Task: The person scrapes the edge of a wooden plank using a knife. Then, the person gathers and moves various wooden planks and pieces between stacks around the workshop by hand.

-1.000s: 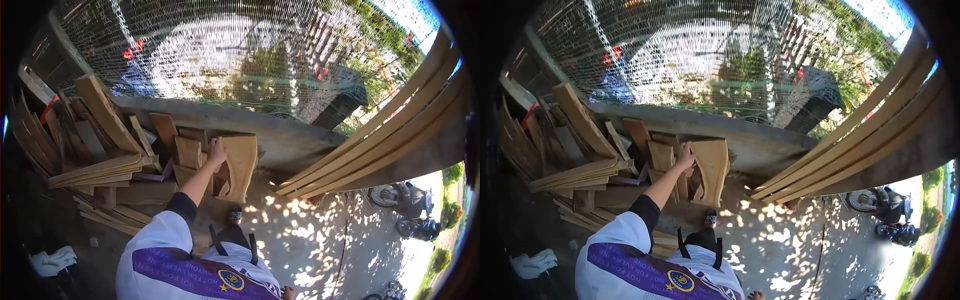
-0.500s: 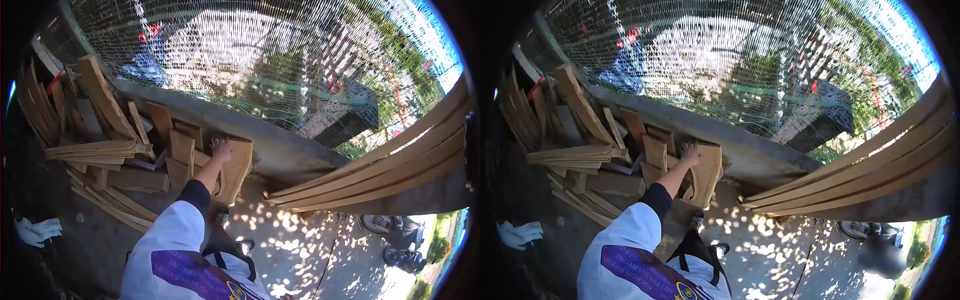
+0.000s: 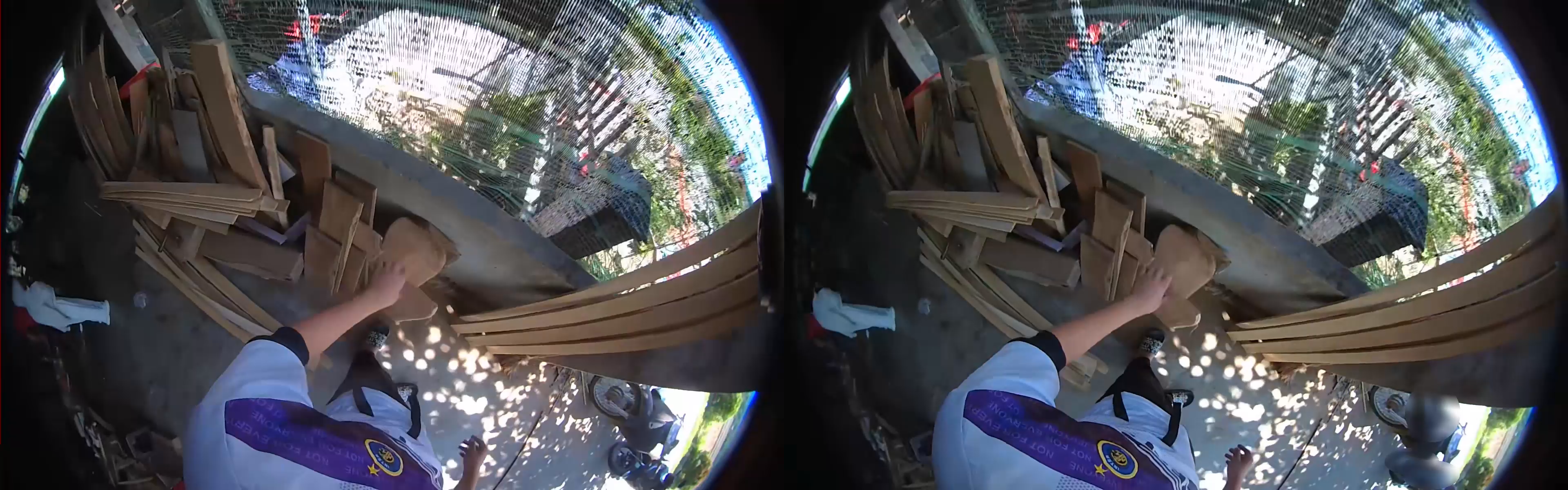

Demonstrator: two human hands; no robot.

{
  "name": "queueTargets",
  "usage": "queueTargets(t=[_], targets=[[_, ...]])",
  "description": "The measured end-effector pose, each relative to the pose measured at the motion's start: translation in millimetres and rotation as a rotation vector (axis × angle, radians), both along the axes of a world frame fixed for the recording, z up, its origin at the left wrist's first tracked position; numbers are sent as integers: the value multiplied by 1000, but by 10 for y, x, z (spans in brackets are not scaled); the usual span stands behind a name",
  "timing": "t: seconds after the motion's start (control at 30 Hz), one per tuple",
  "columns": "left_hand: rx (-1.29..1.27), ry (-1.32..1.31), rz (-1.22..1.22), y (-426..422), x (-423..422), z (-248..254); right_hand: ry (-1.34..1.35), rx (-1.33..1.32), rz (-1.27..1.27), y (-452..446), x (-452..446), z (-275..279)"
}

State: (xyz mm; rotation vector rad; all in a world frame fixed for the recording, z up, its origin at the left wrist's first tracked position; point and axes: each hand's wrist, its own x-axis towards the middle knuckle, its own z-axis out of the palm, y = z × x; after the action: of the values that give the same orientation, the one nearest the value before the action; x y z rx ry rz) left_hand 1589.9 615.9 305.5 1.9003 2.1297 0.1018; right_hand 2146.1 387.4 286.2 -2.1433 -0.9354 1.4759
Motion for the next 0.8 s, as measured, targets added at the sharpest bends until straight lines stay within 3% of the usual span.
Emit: queueTargets(t=[0.13, 0.17, 0.23, 0.43, 0.53, 0.63, 0.73, 0.8], targets=[[-171, -36, -238, -508, -29, 595, 48, 83, 91, 488, -657, 328], [-158, -35, -281, -645, -69, 233, 62, 100, 127, 529, -776, 326], [-191, 129, -358, -874, -139, 217, 58, 55, 181, 492, -890, 237], [-263, 45, -282, -1308, -320, -41, 58, -109, 190, -119, -794, -39], [-395, 225, -334, -1558, -180, 105, 28, -157, 138, -452, -460, -201], [-229, -18, -116, -1956, 61, 135, 48, -151, 77, -693, -183, -265], [-293, -42, -60, -2360, 233, -269, -14, -215, 123, -909, 122, -447], [-225, -51, 27, -2592, 299, -193, -53, -219, 181, -889, 191, -487]])
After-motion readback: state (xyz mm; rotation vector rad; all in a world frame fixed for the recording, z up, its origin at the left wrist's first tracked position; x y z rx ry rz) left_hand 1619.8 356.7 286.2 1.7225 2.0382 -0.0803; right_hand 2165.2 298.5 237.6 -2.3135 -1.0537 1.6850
